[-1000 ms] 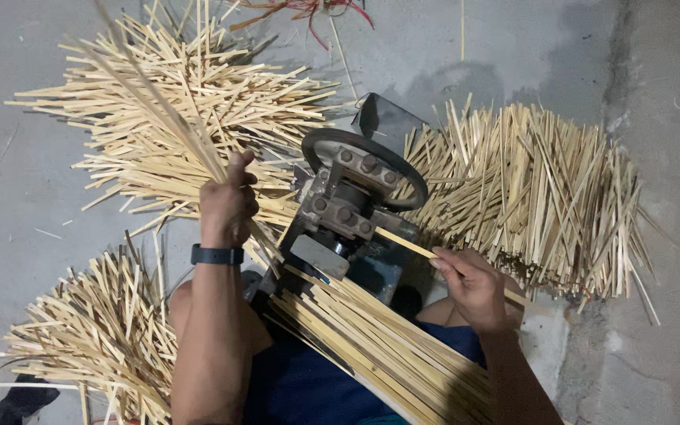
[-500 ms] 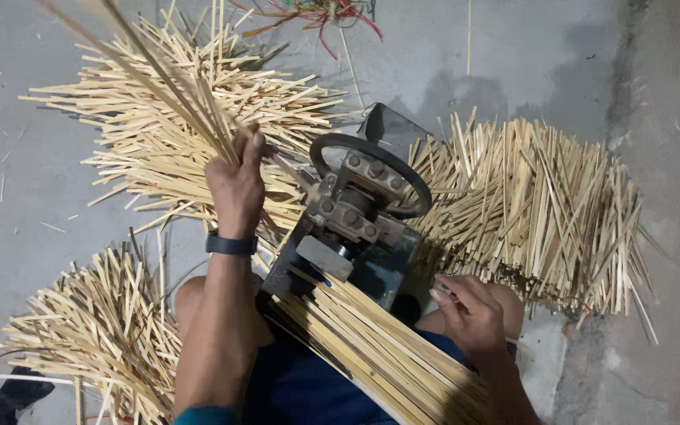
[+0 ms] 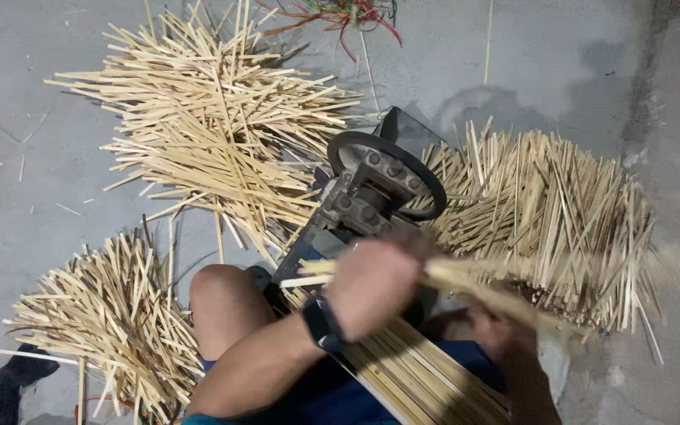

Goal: The person feeds thin bamboo sticks into a sharpening machine and gathers the processed sticks into piles on the workshop floor.

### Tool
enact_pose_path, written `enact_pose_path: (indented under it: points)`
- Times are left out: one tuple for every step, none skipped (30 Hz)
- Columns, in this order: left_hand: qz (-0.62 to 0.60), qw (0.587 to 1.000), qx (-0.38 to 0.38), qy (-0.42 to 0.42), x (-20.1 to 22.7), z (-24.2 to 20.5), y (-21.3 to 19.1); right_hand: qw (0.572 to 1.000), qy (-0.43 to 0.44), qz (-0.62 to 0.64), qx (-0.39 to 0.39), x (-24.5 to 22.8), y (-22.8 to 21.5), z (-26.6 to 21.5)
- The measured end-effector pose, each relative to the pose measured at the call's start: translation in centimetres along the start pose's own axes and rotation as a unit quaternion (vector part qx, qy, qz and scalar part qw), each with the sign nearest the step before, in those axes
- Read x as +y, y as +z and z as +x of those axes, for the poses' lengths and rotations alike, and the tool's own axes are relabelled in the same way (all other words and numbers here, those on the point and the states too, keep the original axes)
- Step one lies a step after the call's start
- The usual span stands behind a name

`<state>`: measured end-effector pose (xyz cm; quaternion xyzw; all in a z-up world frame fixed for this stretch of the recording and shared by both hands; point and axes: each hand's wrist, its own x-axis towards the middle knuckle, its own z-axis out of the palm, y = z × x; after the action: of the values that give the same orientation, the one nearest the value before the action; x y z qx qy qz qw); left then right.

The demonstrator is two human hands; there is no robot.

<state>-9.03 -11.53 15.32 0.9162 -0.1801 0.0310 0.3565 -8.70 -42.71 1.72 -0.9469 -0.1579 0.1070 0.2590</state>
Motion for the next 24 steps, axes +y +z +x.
enact_pose_path:
  points:
    - [-0.028,0.996,0.079,-0.02,-1.6,-0.3,-0.6,0.986,0.057,0.107,0.116,-0.6,0.1,-1.9]
    - [-0.012,0.981,0.191,0.003,-3.6,-0.5,-1.6,0.986,0.052,0.07,0.142,-0.9,-0.8,-2.7]
    - [-0.065,0.975,0.185,-0.105,-6.0,-0.7,-2.8,0.984,0.047,0.033,0.167,-1.3,-1.7,-3.1]
    - [-0.15,0.949,0.206,-0.185,-8.2,-0.9,-4.0,0.981,0.041,-0.005,0.192,-1.6,-2.2,-3.2]
    - [-0.143,0.942,0.267,-0.146,-10.5,-0.5,-4.8,0.982,0.005,-0.016,0.188,-1.9,-2.2,-3.0]
    - [-0.136,0.929,0.326,-0.106,-12.4,-0.2,-5.1,0.982,-0.032,-0.027,0.183,-1.9,-2.0,-2.5]
    - [-0.181,0.91,0.325,-0.185,-13.9,-0.3,-4.8,0.981,-0.067,-0.039,0.179,-1.9,-1.8,-2.2]
    - [-0.224,0.882,0.32,-0.264,-15.3,-0.4,-4.2,0.981,-0.048,-0.065,0.178,-2.0,-1.2,-1.9]
    - [-0.265,0.847,0.311,-0.34,-16.6,-0.4,-3.4,0.979,-0.028,-0.091,0.177,-2.2,-0.2,-1.2]
    - [-0.301,0.824,0.296,-0.378,-17.9,-0.2,-2.5,0.977,-0.008,-0.118,0.176,-2.4,0.5,-0.4]
    - [-0.337,0.796,0.281,-0.417,-18.9,-0.2,-1.4,0.971,-0.044,-0.128,0.199,-2.6,1.4,1.2]
    - [-0.37,0.766,0.265,-0.454,-19.9,-0.2,-0.4,0.962,-0.081,-0.138,0.222,-3.1,2.0,2.5]
    - [-0.37,0.786,0.271,-0.414,-20.8,-0.2,0.3,0.966,-0.081,-0.115,0.217,-3.9,2.1,2.8]
    - [-0.37,0.805,0.275,-0.373,-21.5,-0.2,1.0,0.969,-0.081,-0.092,0.213,-5.1,2.3,2.8]
    - [-0.368,0.823,0.279,-0.33,-22.1,-0.1,1.5,0.972,-0.083,-0.068,0.209,-6.3,2.3,2.8]
    - [-0.376,0.825,0.291,-0.307,-22.4,0.2,2.0,0.979,-0.046,-0.036,0.195,-7.1,2.1,3.0]
    - [-0.386,0.824,0.301,-0.284,-22.4,0.5,2.6,0.984,-0.007,-0.005,0.177,-7.7,1.7,3.1]
    - [-0.395,0.824,0.311,-0.262,-22.3,0.7,2.8,0.986,0.031,0.025,0.159,-7.9,1.6,3.2]
    - [-0.405,0.806,0.275,-0.333,-22.0,0.8,2.8,0.989,0.065,0.023,0.131,-7.8,1.6,3.2]
    - [-0.413,0.783,0.236,-0.401,-21.7,1.1,2.7,0.99,0.098,0.02,0.103,-7.2,1.7,3.0]
    - [-0.418,0.756,0.194,-0.465,-21.2,1.6,2.5,0.988,0.131,0.017,0.075,-6.3,1.9,2.6]
    - [-0.44,0.759,0.205,-0.435,-20.6,1.9,2.3,0.991,0.12,0.047,0.024,-5.3,2.4,2.0]
    - [-0.461,0.761,0.214,-0.403,-20.2,2.2,2.1,0.991,0.11,0.077,-0.027,-4.2,3.2,0.9]
    - [-0.481,0.763,0.222,-0.371,-19.9,2.5,1.9,0.986,0.1,0.108,-0.077,-3.1,4.1,-0.3]
